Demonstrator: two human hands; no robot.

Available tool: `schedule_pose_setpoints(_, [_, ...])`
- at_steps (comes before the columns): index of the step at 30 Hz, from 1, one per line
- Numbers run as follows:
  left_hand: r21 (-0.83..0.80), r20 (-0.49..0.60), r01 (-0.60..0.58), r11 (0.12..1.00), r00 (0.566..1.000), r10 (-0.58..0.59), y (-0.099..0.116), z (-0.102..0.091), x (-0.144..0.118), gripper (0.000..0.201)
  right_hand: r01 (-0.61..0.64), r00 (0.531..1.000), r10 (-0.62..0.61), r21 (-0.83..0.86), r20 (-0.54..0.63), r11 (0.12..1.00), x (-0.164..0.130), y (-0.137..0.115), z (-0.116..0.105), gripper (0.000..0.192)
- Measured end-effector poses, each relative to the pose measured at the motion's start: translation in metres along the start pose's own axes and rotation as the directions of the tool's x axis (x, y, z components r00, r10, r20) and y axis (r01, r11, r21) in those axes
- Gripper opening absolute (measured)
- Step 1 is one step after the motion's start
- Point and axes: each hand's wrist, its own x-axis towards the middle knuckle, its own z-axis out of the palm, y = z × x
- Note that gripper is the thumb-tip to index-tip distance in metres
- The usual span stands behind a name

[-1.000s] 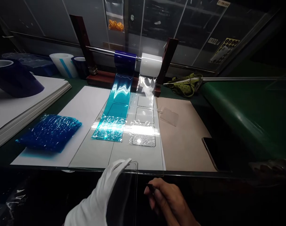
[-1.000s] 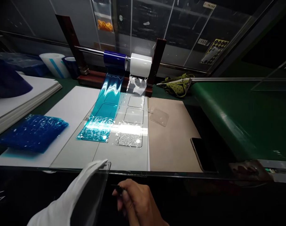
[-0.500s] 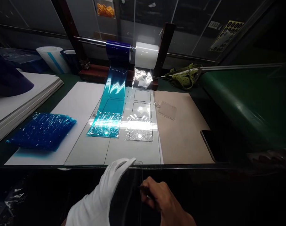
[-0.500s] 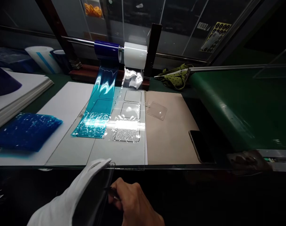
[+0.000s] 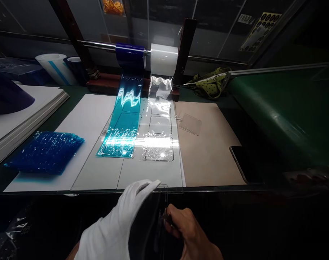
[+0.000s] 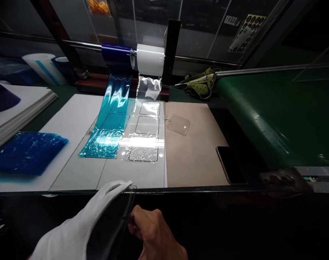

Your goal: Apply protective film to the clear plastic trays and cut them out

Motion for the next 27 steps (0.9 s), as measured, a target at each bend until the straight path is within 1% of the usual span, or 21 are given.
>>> schedule_pose_setpoints(3, [0.03, -0.004, -0.006, 1.0, 1.0, 0.006, -0.002, 0.002, 0.004, 0.043, 0.014, 1.0, -0.014, -0.002, -0.008, 1.0, -0.003, 0.005, 0.0, 0.063])
schedule_pose_setpoints(7, [0.081, -0.026, 0.002, 0.997, 1.0, 0.0, -0.012, 0.008, 0.01, 0.046, 0.025, 1.0, -0.025, 0.017, -0.001, 1.0, -0.002, 0.011, 0.003, 0.062])
schedule_pose_setpoints(9, [0.109, -0.041, 0.007, 0.994, 0.999, -0.002, -0.016, 0.01, 0.013, 0.046, 0.042, 0.999, -0.041, 0.044, -0.019, 0.998, -0.002, 0.014, 0.006, 0.063])
schedule_pose_setpoints(10, [0.118, -0.047, 0.007, 0.993, 0.999, -0.001, -0.016, 0.01, 0.014, 0.049, 0.06, 0.998, -0.058, 0.054, -0.035, 0.997, -0.003, 0.015, 0.007, 0.063])
schedule_pose_setpoints(11, [0.132, -0.054, 0.001, 0.991, 0.999, 0.006, -0.016, 0.01, 0.014, 0.056, 0.086, 0.995, -0.083, 0.048, -0.063, 0.995, -0.004, 0.016, 0.006, 0.063])
schedule_pose_setpoints(12, [0.16, -0.071, -0.009, 0.987, 0.997, 0.02, -0.015, 0.009, 0.015, 0.067, 0.113, 0.988, -0.111, 0.016, -0.111, 0.993, -0.007, 0.018, 0.004, 0.062])
schedule_pose_setpoints(14, [0.27, -0.148, -0.019, 0.963, 0.987, 0.061, -0.01, 0.007, 0.015, 0.095, 0.128, 0.953, -0.157, -0.126, -0.26, 0.984, -0.011, 0.024, -0.009, 0.06])
schedule_pose_setpoints(15, [0.339, -0.196, -0.014, 0.941, 0.977, 0.085, -0.007, 0.007, 0.014, 0.105, 0.104, 0.926, -0.175, -0.22, -0.335, 0.97, -0.013, 0.029, -0.021, 0.058])
schedule_pose_setpoints(16, [0.398, -0.241, -0.003, 0.917, 0.965, 0.108, -0.004, 0.007, 0.014, 0.111, 0.049, 0.896, -0.184, -0.321, -0.404, 0.946, -0.012, 0.035, -0.035, 0.057])
schedule_pose_setpoints(17, [0.429, -0.281, 0.019, 0.903, 0.953, 0.113, -0.003, 0.007, 0.013, 0.113, -0.01, 0.878, -0.192, -0.419, -0.438, 0.908, -0.01, 0.044, -0.051, 0.055])
schedule_pose_setpoints(18, [0.411, -0.313, 0.057, 0.91, 0.946, 0.082, -0.001, 0.007, 0.013, 0.112, -0.092, 0.872, -0.179, -0.51, -0.456, 0.855, -0.007, 0.054, -0.069, 0.048])
schedule_pose_setpoints(19, [0.321, -0.331, 0.103, 0.941, 0.943, 0.01, -0.002, 0.008, 0.012, 0.11, -0.177, 0.87, -0.162, -0.603, -0.465, 0.778, -0.001, 0.066, -0.087, 0.044])
schedule_pose_setpoints(20, [0.127, -0.307, 0.144, 0.981, 0.947, -0.1, -0.003, 0.008, 0.012, 0.108, -0.261, 0.874, -0.126, -0.672, -0.469, 0.693, 0.005, 0.078, -0.103, 0.043])
schedule_pose_setpoints(21, [-0.145, -0.224, 0.179, 0.973, 0.952, -0.208, -0.005, 0.008, 0.013, 0.105, -0.314, 0.883, -0.089, -0.72, -0.462, 0.618, 0.011, 0.09, -0.118, 0.043])
schedule_pose_setpoints(22, [-0.427, -0.094, 0.206, 0.881, 0.958, -0.269, -0.008, 0.008, 0.014, 0.103, -0.339, 0.893, -0.062, -0.756, -0.446, 0.559, 0.018, 0.101, -0.129, 0.043])
schedule_pose_setpoints(23, [-0.648, 0.04, 0.224, 0.728, 0.964, -0.261, -0.011, 0.007, 0.016, 0.1, -0.342, 0.903, -0.052, -0.785, -0.427, 0.516, 0.023, 0.11, -0.138, 0.043])
schedule_pose_setpoints(24, [-0.78, 0.134, 0.228, 0.583, 0.97, -0.201, -0.014, 0.007, 0.019, 0.097, -0.325, 0.911, -0.069, -0.81, -0.406, 0.488, 0.028, 0.114, -0.143, 0.044])
schedule_pose_setpoints(25, [-0.856, 0.195, 0.234, 0.461, 0.972, -0.132, -0.017, 0.008, 0.022, 0.098, -0.297, 0.915, -0.111, -0.832, -0.388, 0.468, 0.031, 0.115, -0.144, 0.046])
schedule_pose_setpoints(27, [-0.934, 0.272, 0.276, 0.227, 0.961, -0.051, -0.023, 0.011, 0.029, 0.109, -0.219, 0.909, -0.227, -0.865, -0.348, 0.452, 0.036, 0.103, -0.138, 0.052])
